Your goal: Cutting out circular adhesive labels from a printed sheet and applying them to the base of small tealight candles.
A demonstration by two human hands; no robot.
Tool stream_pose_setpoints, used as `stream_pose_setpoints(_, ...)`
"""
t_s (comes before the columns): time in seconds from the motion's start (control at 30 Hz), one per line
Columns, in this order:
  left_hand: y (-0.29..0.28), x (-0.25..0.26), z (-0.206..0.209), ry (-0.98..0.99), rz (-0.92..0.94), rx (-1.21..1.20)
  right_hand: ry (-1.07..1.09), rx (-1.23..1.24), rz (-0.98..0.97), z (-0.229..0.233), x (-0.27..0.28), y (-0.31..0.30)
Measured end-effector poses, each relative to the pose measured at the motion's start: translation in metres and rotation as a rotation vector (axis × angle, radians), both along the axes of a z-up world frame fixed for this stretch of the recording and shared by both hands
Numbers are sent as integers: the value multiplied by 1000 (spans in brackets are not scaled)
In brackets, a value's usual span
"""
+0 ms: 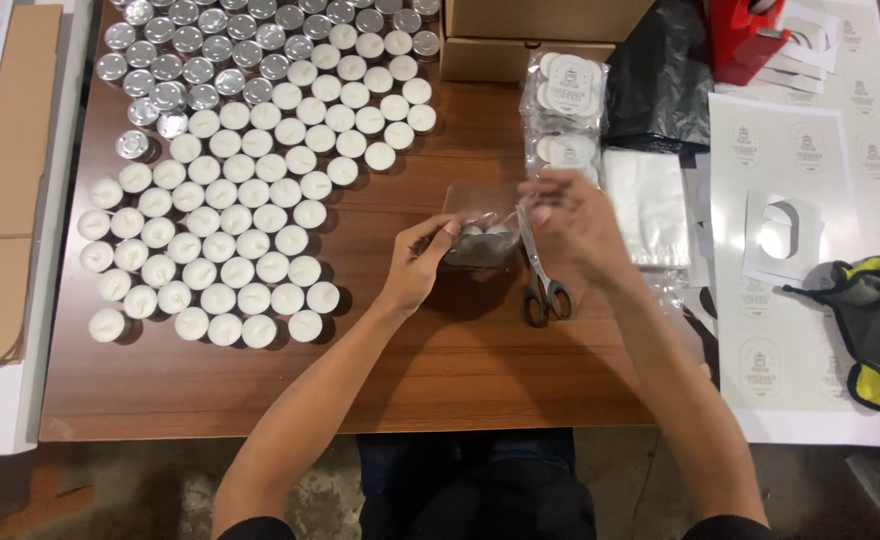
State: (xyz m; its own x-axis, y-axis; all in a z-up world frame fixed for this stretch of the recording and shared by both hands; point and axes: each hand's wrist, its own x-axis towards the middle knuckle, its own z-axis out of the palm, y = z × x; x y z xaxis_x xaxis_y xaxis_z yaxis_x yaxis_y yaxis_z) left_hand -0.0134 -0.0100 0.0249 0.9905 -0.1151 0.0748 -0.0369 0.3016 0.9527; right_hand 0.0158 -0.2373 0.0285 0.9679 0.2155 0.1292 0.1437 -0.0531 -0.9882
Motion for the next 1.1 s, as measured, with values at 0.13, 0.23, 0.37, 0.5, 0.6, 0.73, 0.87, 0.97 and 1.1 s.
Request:
stream_pose_setpoints(0.13,1,4,-16,-33,-22,60,14,-4,19,2,-21,20)
stream_pose_setpoints(0.23,0,3,-10,-46,-14,66,-50,-7,-30,-3,-19,25)
stream_pose_setpoints(0.37,3,3,-20,-117,-12,74,-108,-32,-106,-6,-22,24)
stream_pose_setpoints(0.5,4,3,-21,-135,-11,134,-108,-40,-130,-3,-25,21)
stream_pose_setpoints(0.6,3,6,-39,-156,-33,146,-96,-61,-109,-7,-24,15)
stream_pose_setpoints(0.73,-1,5,-24,-125,-14,228,-144,-23,-90,0,-25,17)
stream_pose_setpoints(0.87,4,4,-8,-125,17,338,-229,-56,-117,3,-25,18)
stream_pose_setpoints(0.97,5,1,-2,-82,34,383,-277,-89,-129,2,-25,17)
stream_pose_setpoints(1.1,6,1,-5,-30,48,299,-115,18,-105,4,-30,22)
